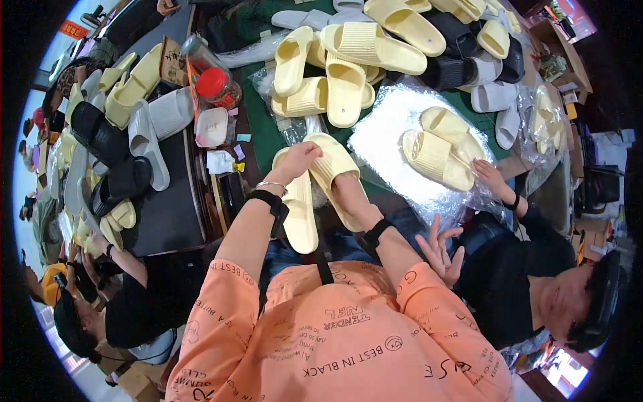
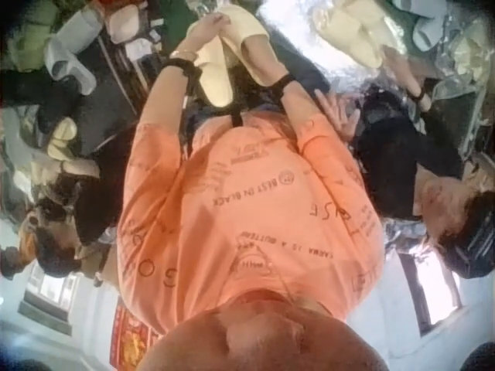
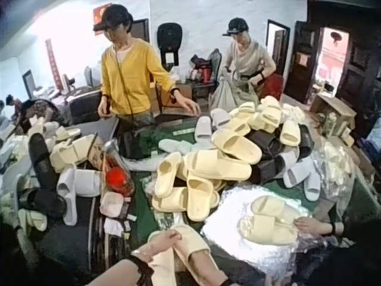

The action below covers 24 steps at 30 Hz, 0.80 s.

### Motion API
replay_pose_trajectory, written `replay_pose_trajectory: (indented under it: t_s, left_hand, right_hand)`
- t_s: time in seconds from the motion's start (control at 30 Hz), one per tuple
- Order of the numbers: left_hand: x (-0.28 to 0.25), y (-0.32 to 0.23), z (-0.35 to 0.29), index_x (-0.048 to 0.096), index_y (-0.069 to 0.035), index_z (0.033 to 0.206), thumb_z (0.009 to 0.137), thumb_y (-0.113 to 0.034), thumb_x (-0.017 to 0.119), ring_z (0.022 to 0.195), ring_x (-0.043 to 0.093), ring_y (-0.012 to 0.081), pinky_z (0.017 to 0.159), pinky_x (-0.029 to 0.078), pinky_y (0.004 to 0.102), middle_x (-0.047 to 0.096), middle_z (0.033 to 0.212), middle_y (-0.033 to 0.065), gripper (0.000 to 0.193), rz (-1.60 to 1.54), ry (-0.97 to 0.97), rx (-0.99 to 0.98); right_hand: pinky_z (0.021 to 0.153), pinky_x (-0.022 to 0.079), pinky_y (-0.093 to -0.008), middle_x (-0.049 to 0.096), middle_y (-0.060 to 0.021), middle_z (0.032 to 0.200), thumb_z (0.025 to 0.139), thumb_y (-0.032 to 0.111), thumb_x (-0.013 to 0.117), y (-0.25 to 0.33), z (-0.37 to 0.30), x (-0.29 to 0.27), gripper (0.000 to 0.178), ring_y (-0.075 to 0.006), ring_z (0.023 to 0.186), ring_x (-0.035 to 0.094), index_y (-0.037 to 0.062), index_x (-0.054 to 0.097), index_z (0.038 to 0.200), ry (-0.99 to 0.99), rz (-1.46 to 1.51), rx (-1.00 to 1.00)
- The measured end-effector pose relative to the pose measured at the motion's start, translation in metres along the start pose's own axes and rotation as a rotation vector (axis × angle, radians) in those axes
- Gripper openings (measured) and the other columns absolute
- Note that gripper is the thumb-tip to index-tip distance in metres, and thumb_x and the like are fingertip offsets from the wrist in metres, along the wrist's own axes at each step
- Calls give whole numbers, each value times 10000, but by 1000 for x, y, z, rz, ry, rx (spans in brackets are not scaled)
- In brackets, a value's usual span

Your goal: The recorder is inspecting and tidying the edges of molded foam slippers at a shared workstation.

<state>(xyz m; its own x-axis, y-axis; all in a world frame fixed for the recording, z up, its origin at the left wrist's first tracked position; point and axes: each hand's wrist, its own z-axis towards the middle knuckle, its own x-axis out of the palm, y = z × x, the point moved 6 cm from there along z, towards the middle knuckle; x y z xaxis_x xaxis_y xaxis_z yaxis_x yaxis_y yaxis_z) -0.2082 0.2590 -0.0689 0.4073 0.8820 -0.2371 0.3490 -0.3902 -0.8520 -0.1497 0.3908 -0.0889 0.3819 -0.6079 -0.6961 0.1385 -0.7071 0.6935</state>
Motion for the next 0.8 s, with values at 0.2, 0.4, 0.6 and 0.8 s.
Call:
replay_pose_trajectory:
  t_s: [0.2,0.4,0.6,0.8]
  left_hand:
    - [-11,5,3,610,-9,887,854,-177,497,681,457,61,657,382,207,572,817,-5,205,-247,-202,-53]
    - [-23,-15,-23,589,-32,877,875,-185,475,697,442,63,717,342,204,550,808,-16,191,-440,-223,42]
    - [-12,-27,-38,582,-32,869,888,-156,459,703,449,60,706,360,197,551,797,-18,176,-561,-164,104]
    - [-15,-20,-39,571,-27,890,900,-150,439,731,479,68,713,376,192,561,812,-10,181,-626,-159,150]
  right_hand:
    - [634,450,-411,561,-200,750,776,90,498,18,-14,-16,123,-365,705,544,-10,552,823,-135,69,-62]
    - [660,463,-349,568,-150,857,781,124,554,31,-43,-77,123,-284,792,573,29,533,858,-335,199,186]
    - [665,459,-354,603,-139,831,787,117,544,72,29,-66,156,-296,761,591,30,562,915,-405,408,-47]
    - [671,462,-341,613,-157,835,788,90,527,63,45,-44,139,-295,778,594,24,570,903,-227,546,51]
